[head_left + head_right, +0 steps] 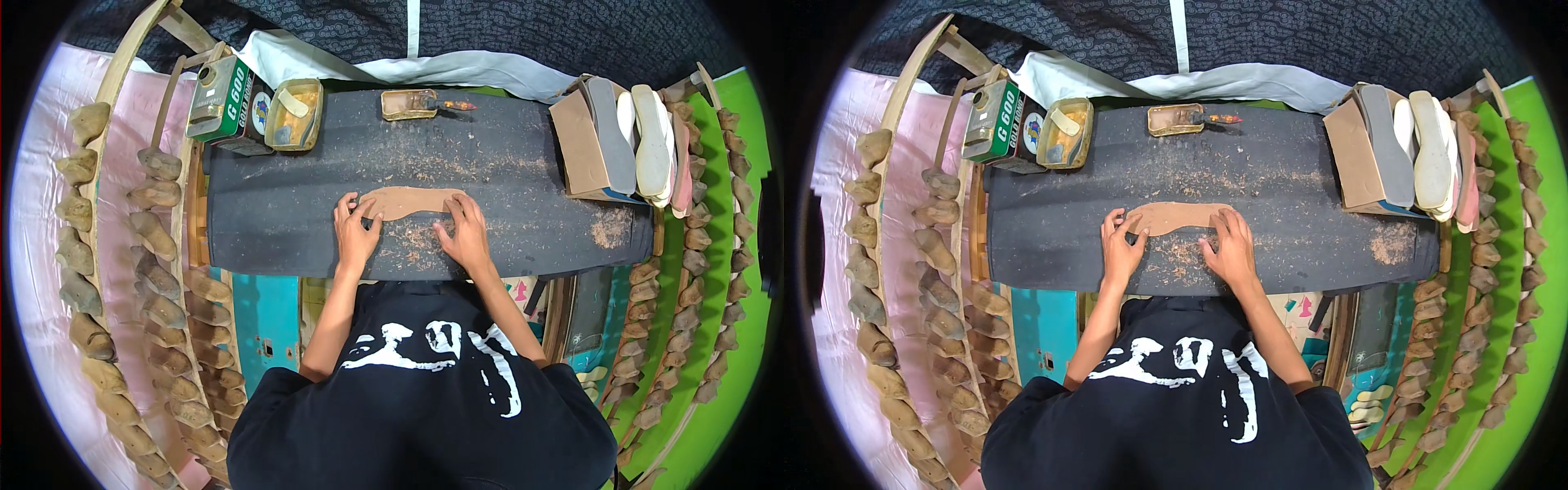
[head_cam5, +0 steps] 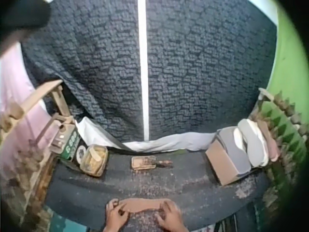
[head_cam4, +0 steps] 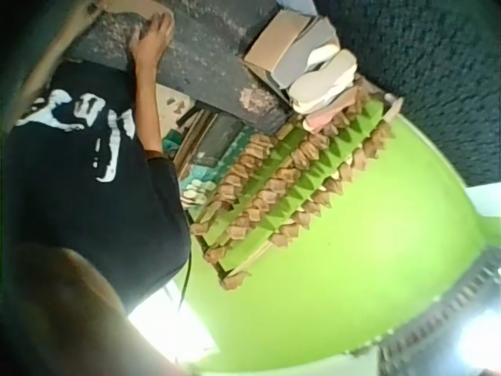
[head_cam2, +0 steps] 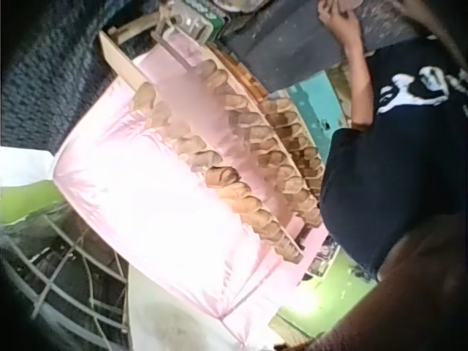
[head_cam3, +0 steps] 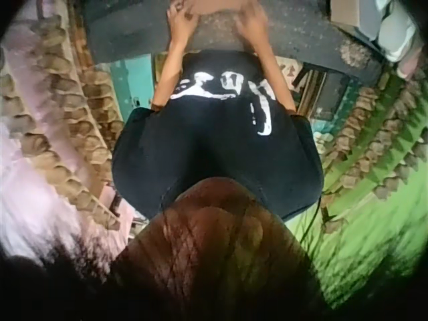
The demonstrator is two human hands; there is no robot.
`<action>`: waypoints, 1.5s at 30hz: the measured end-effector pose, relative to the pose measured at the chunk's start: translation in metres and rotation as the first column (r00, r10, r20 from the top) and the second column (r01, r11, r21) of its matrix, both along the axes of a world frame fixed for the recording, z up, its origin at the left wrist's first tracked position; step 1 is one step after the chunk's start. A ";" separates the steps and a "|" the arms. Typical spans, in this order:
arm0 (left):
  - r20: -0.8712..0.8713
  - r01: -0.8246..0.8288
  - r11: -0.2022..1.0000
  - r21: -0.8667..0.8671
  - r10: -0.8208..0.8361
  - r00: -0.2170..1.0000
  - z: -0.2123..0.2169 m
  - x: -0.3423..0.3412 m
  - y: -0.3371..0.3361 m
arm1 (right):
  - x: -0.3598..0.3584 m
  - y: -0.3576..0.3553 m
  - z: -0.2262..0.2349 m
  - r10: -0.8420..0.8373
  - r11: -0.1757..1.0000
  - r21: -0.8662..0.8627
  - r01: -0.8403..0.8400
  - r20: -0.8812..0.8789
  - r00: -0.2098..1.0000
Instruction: Applying adhesive to the surface of a shoe sole using a small brush.
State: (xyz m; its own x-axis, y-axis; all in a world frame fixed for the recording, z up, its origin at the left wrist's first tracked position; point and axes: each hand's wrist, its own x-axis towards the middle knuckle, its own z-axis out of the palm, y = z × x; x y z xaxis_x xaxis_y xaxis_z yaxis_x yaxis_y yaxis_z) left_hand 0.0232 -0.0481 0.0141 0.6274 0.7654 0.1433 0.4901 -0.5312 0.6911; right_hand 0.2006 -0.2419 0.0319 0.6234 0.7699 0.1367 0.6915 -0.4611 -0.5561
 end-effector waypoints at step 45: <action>-0.182 -0.105 0.992 -0.071 0.091 0.979 0.028 0.024 0.015 | 0.156 0.130 0.043 0.306 0.592 0.725 0.352 -0.606 0.734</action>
